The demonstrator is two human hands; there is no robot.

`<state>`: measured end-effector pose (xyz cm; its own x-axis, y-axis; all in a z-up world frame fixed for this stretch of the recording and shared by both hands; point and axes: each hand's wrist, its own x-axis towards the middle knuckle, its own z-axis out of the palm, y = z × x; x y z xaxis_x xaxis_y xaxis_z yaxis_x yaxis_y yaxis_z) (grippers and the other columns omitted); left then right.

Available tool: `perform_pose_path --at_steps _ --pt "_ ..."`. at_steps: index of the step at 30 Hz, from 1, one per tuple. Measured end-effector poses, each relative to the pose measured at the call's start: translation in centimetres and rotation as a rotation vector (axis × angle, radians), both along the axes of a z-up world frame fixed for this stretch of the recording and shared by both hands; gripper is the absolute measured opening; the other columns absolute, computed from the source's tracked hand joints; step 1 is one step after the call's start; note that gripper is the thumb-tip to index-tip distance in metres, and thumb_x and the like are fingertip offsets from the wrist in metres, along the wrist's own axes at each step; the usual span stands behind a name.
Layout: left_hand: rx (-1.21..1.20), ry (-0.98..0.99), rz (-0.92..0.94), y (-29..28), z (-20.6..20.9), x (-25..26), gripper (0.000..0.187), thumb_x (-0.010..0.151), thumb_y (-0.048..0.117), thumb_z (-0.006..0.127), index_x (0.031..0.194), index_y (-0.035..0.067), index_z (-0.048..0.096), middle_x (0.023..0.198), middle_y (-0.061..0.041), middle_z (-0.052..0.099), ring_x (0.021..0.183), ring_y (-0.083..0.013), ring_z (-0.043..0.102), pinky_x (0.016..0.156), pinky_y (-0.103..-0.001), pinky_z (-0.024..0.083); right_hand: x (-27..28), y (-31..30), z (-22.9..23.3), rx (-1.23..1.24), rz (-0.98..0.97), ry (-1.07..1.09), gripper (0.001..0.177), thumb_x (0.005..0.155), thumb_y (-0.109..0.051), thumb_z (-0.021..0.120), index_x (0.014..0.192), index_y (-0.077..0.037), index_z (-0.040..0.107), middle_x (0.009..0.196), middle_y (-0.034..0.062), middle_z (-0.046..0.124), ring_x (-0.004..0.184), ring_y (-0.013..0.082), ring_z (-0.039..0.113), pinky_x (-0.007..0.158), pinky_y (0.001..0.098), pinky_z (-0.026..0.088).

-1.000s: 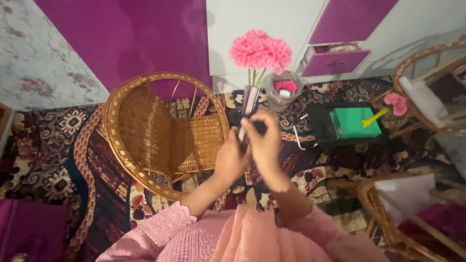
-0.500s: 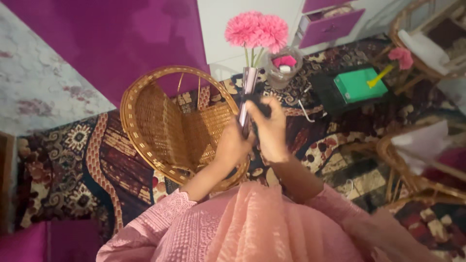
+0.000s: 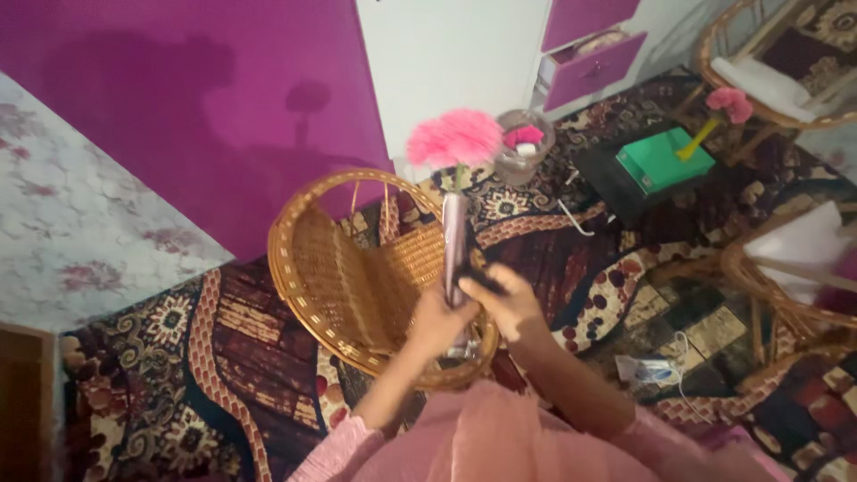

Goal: The person places a flower into a vase, handles a green folder, moves a wicker chair, and adjusts wooden poles and pillows on a bed.

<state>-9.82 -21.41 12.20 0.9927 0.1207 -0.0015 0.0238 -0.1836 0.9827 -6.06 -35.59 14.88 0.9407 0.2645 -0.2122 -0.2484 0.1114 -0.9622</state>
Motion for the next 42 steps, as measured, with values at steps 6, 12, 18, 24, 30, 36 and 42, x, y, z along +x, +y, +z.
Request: perform_pose_path --at_steps 6,12,18,24,30,36,42 --pt "0.197 0.004 0.107 -1.0 1.0 -3.9 0.047 0.077 0.01 0.073 0.119 -0.003 0.06 0.077 -0.008 0.068 0.066 -0.0136 0.066 0.061 -0.033 0.054 0.9 0.8 0.0 0.428 -0.063 0.177 0.011 0.092 -0.002 0.074 0.097 -0.005 0.065 0.087 0.0097 0.073 0.069 0.0172 0.068 0.058 0.033 0.053" --pt "0.0 0.083 -0.042 -1.1 0.0 -4.4 0.03 0.078 0.011 0.069 0.106 0.001 0.064 0.076 -0.005 0.067 0.062 -0.0139 0.063 0.056 -0.034 0.054 2.9 0.5 4.1 0.461 0.001 0.073 0.023 0.092 -0.008 0.071 0.114 -0.004 0.065 0.104 0.0075 0.074 0.091 0.0158 0.07 0.083 0.0325 0.056" --pt "0.025 0.161 -0.201 -0.1 -0.4 -2.3 0.027 0.091 0.029 0.07 0.096 0.003 0.067 0.07 -0.005 0.063 0.061 -0.0119 0.059 0.057 -0.032 0.05 8.0 -2.2 5.8 0.364 0.103 0.079 0.032 0.092 -0.01 0.071 0.123 -0.004 0.065 0.114 0.0042 0.072 0.103 0.0155 0.068 0.093 0.0344 0.053" --pt "0.003 0.003 -0.199 -1.4 -0.2 -1.7 0.044 0.106 0.041 0.054 0.108 -0.002 0.066 0.08 -0.006 0.063 0.078 -0.0123 0.061 0.073 -0.032 0.053 10.1 -2.8 8.3 0.372 0.146 -0.046 0.032 0.093 -0.013 0.072 0.122 -0.003 0.067 0.115 0.0059 0.073 0.103 0.0155 0.069 0.093 0.0328 0.055" --pt "-0.027 -0.197 -0.082 -3.0 0.6 -1.4 0.046 0.108 0.037 0.051 0.13 -0.003 0.056 0.098 -0.007 0.066 0.092 -0.0149 0.062 0.084 -0.034 0.051 9.2 -2.9 9.1 -0.129 0.271 -0.169 0.029 0.091 -0.021 0.075 0.112 -0.001 0.075 0.101 0.0044 0.076 0.088 0.0111 0.068 0.078 0.0258 0.054" --pt "-0.022 -0.004 0.01 -3.8 0.8 -1.0 0.048 0.104 0.039 0.055 0.13 -0.001 0.059 0.083 -0.01 0.064 0.076 -0.0166 0.061 0.072 -0.035 0.053 9.7 -4.3 8.2 -0.222 0.181 -0.28 0.03 0.092 -0.023 0.075 0.11 0.001 0.076 0.093 0.0041 0.076 0.077 0.0086 0.066 0.069 0.0255 0.053" --pt "0.056 -0.035 0.2 -4.5 0.6 0.2 0.049 0.101 0.035 0.056 0.136 0.001 0.051 0.087 -0.017 0.069 0.077 -0.0264 0.069 0.071 -0.041 0.055 8.0 -4.1 6.7 -0.572 -0.126 -0.752 0.034 0.101 -0.025 0.064 0.119 0.004 0.062 0.102 0.0132 0.07 0.087 0.0248 0.068 0.079 0.0357 0.054"
